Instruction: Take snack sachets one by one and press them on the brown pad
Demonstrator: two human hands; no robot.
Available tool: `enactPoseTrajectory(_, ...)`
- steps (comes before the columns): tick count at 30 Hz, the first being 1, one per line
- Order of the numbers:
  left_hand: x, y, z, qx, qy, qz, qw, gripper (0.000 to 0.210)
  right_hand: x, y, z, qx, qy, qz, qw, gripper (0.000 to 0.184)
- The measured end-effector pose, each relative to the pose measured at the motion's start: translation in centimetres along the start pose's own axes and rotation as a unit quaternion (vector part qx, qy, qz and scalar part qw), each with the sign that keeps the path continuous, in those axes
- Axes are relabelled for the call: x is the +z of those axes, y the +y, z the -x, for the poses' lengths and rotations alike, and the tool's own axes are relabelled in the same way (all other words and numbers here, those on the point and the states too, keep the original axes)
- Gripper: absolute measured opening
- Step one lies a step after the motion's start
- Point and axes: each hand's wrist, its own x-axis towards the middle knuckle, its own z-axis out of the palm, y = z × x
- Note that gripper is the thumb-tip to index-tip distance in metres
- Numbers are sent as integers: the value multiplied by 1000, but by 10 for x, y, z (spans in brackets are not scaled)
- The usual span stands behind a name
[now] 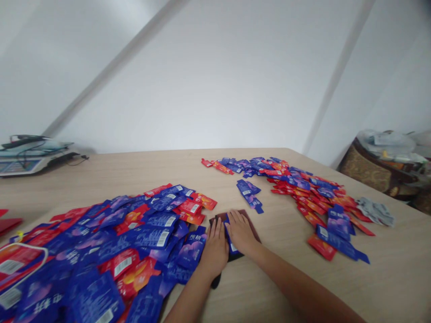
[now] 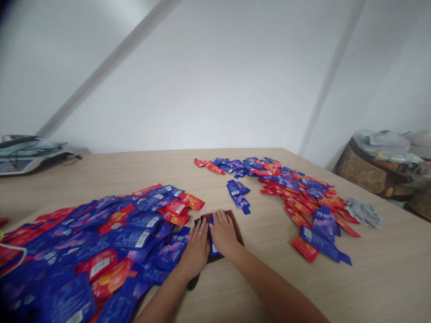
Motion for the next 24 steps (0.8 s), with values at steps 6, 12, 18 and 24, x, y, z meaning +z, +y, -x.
enactPoseTrajectory(6,5,-2,1,2,12,6,1000,53,-20,28,-1,4,-11,65,998,41)
enactPoseTrajectory(12,2,-1,1,6,18,9,1000,53,-44,49,8,84,-65,119,987,39)
enactPoseTrajectory(18,1,0,1,1,11,13,1000,54,-71,38,5,129,-40,79,988,65)
enactPoseTrajectory(24,-1,0,1,2,5,7,1000,55,-79,1,-6,-6,39,-48,998,49)
